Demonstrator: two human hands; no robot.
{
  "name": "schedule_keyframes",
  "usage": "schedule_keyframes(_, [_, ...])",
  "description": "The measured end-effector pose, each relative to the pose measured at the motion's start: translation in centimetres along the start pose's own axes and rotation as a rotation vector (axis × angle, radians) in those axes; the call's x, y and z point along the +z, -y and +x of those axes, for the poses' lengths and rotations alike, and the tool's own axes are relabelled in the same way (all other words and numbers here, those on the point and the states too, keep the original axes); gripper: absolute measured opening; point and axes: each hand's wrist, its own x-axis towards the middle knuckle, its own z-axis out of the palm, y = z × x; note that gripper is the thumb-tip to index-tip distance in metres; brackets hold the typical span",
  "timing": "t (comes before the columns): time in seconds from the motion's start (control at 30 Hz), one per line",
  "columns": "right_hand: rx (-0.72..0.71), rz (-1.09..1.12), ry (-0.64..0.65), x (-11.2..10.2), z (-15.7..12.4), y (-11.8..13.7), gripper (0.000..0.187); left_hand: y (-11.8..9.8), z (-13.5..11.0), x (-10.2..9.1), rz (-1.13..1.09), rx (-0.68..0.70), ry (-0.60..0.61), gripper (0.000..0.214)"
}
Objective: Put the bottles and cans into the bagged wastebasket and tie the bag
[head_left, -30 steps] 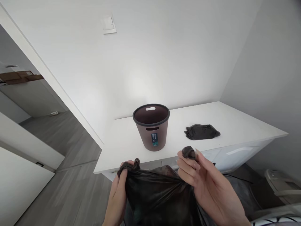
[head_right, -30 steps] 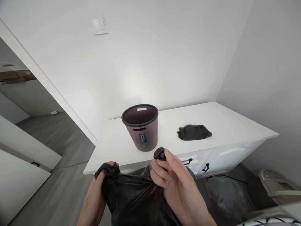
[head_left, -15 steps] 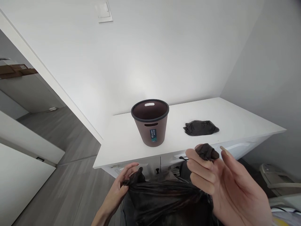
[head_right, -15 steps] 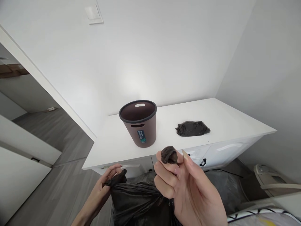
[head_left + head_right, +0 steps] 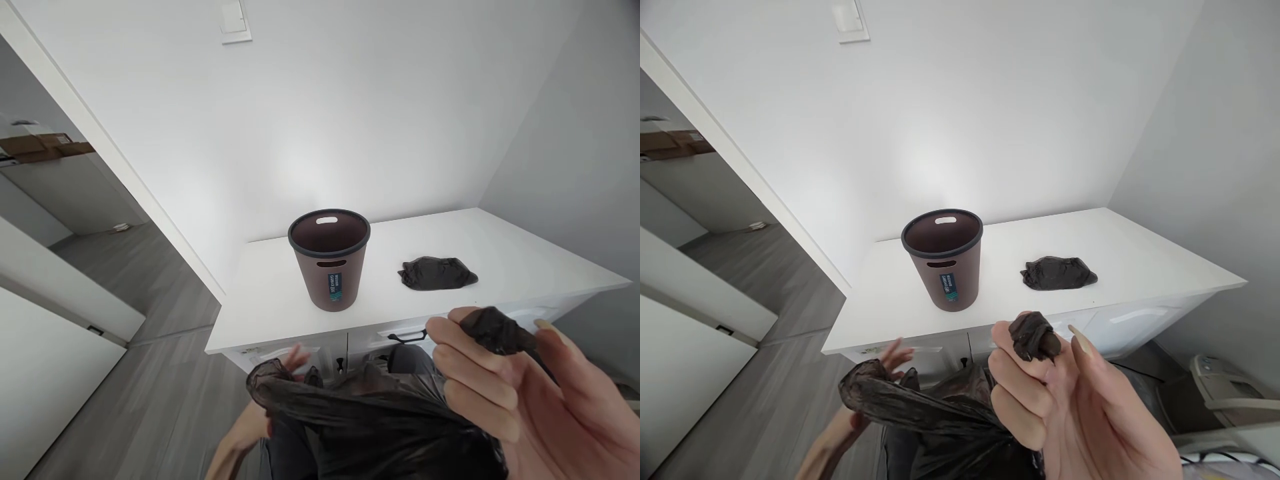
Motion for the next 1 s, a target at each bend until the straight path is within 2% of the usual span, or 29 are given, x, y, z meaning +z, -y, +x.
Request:
schedule_keyframes(0.07, [0.007,-0.003,0.013,0.1,0.2,-0.1,0.020,1.2,-0.5,0.9,0.012,-0.016,0.188,0.103])
schedule_keyframes(0.13, [0.007,-0.004,0.014,0.2,0.3,-0.1,0.019,1.7,-0.7,2.1,0.045,-0.040,0.299,0.088])
schedule_keyframes(0.17, [0.005,-0.001,0.014,0.2,0.4,-0.1,0.019,1.8,-0.7,2.8,0.050,-0.064,0.309,0.076])
schedule_keyframes(0.27, [0.001,0.013,0.011,0.0,0.4,0.0,0.018,2.0,-0.2,5.4,-0.031,-0.130,0.202,0.050])
schedule_keyframes(0.37, [0.008,0.010,0.022,-0.7,0.2,0.4,0.017,2.8,0.8,7.6,-0.271,-0.133,0.083,0.048])
schedule_keyframes(0.47, [-0.006,-0.005,0.004,-1.8,0.1,0.7,0.017,3.0,1.4,8.1,-0.555,-0.107,-0.056,0.050])
schedule_keyframes(0.53, [-0.051,-0.001,-0.038,-2.8,-0.1,0.5,0.017,2.1,1.4,7.6,-0.673,-0.109,-0.106,0.049])
schedule_keyframes(0.63, [-0.114,0.009,-0.115,-4.1,-0.3,-0.1,0.016,-0.7,0.9,6.7,-0.770,-0.123,-0.135,0.041])
schedule_keyframes(0.73, [-0.092,-0.031,-0.145,-5.0,-0.4,-0.6,0.020,-3.5,0.4,6.7,-0.817,-0.060,-0.095,0.019])
schedule_keyframes(0.77, [-0.072,-0.055,-0.142,-5.2,-0.4,-0.8,0.023,-4.3,0.3,6.9,-0.820,-0.032,-0.062,0.017])
schedule_keyframes(0.9, [-0.038,-0.101,-0.151,-5.6,0.1,-1.5,0.029,-6.2,-0.1,7.6,-0.760,0.013,0.030,0.040])
schedule_keyframes(1.0, [-0.063,-0.122,-0.092,-5.4,0.5,-2.3,0.020,-6.5,-0.4,7.6,-0.677,-0.013,0.060,0.048])
